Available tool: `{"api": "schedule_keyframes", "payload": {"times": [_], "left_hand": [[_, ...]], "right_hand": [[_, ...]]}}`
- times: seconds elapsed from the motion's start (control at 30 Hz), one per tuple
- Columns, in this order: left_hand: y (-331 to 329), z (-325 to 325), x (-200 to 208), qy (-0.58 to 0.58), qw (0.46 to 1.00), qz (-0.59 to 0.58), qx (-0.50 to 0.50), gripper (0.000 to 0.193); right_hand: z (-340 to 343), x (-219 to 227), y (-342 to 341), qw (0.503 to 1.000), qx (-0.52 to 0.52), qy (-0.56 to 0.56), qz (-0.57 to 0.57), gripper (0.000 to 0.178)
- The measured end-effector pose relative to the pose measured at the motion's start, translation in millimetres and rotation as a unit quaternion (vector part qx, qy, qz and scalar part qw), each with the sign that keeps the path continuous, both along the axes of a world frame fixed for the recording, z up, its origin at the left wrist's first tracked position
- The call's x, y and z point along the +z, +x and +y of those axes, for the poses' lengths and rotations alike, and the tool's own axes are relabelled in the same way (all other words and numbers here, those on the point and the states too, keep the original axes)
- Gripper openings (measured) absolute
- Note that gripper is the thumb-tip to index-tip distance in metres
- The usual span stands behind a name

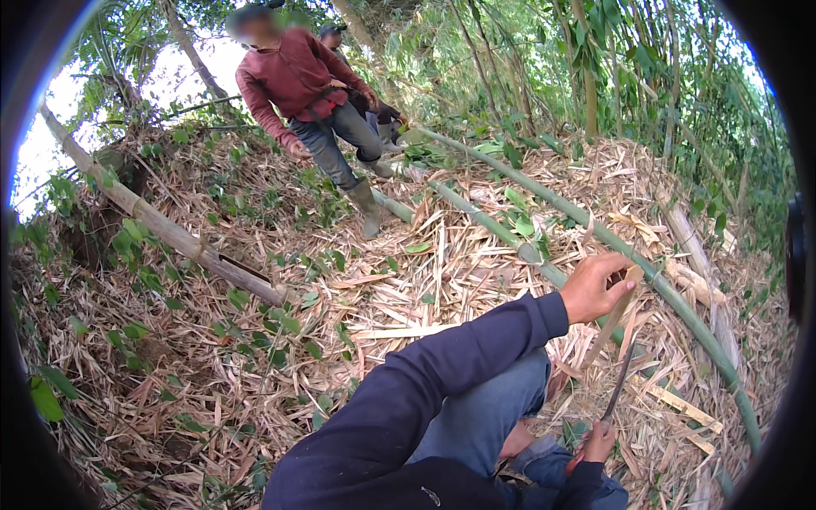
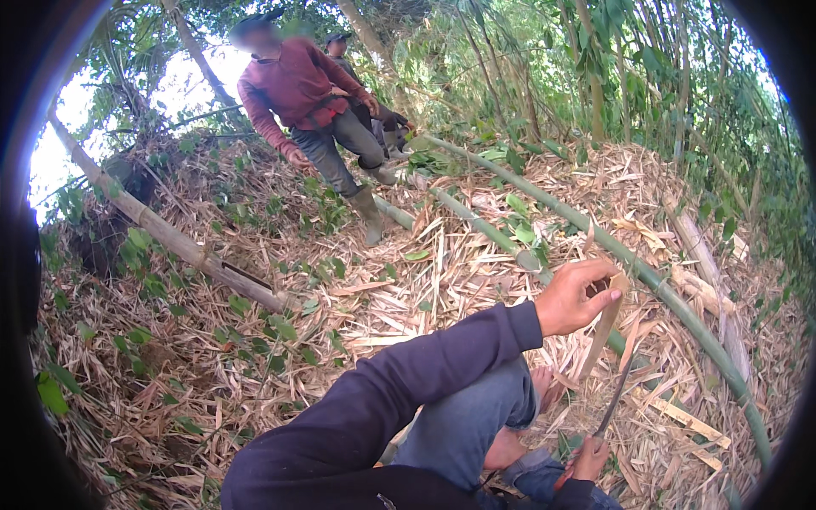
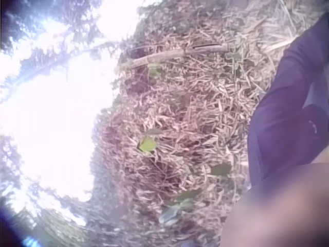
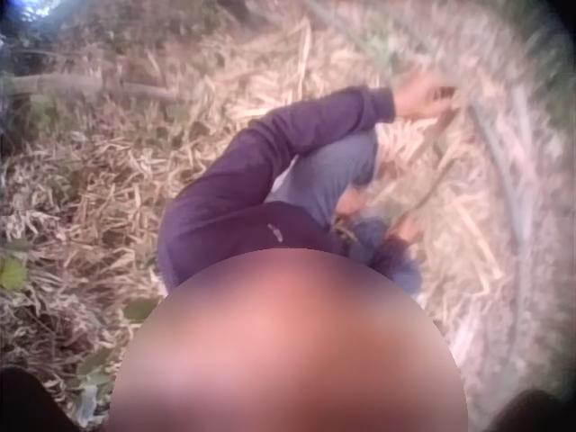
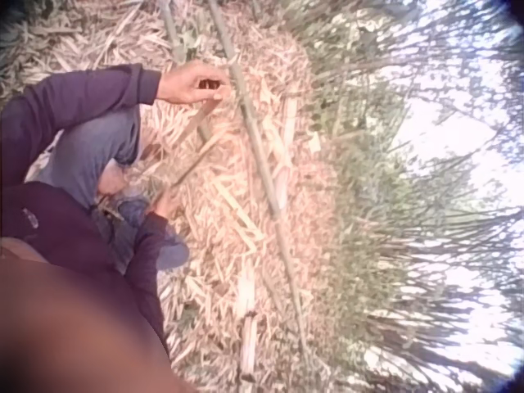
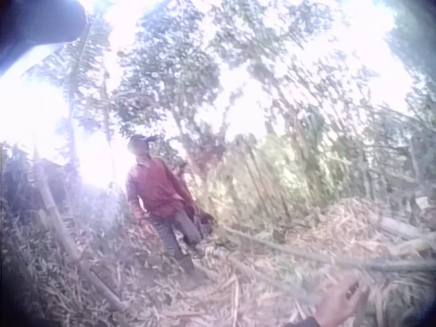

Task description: The person sits on the ground in a bamboo grove and uses a machete to split a long bamboo pole into thin strips. They hold the bamboo with one hand and strike it with the machete to separate the layers, occasionally inspecting the resulting strips.

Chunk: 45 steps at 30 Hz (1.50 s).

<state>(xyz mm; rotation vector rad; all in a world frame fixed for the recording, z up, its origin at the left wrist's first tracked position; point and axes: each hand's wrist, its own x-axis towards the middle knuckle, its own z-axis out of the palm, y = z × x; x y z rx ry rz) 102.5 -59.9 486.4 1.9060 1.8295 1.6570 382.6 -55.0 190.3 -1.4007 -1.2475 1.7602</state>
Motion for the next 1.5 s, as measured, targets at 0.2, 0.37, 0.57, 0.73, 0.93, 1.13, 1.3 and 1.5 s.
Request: {"api": "schedule_keyframes", "payload": {"times": [0.2,0.37,0.57,0.73,0.93,1.13,1.3,1.5], "left_hand": [[-8,14,0,-0.018,0.999,0.014,0.024,0.023],[-17,8,-12,-0.034,0.996,-0.078,-0.008,0.018],[-13,-1,-3,-0.067,0.993,-0.094,-0.019,0.017],[-25,-1,-12,-0.061,0.99,-0.118,-0.036,0.015],[-38,-2,-14,-0.057,0.99,-0.123,-0.025,0.014],[-49,-7,-18,-0.058,0.991,-0.118,0.005,0.015],[-59,-2,-19,-0.046,0.99,-0.136,0.01,0.014],[-76,-4,-24,-0.045,0.989,-0.133,0.037,0.016]], "right_hand": [[-8,115,-26,0.991,0.066,0.12,0.001,0.033],[-21,135,-52,0.965,0.069,0.253,0.029,0.031],[-33,109,-58,0.972,0.096,0.211,-0.04,0.037],[-35,42,-49,0.976,0.069,0.18,-0.098,0.052],[-29,-1,-62,0.979,0.115,0.115,-0.126,0.055],[-22,1,-65,0.981,0.112,0.108,-0.117,0.056],[9,-63,-74,0.965,0.14,0.018,-0.219,0.048],[16,-72,-75,0.961,0.151,-0.032,-0.231,0.041]]}}
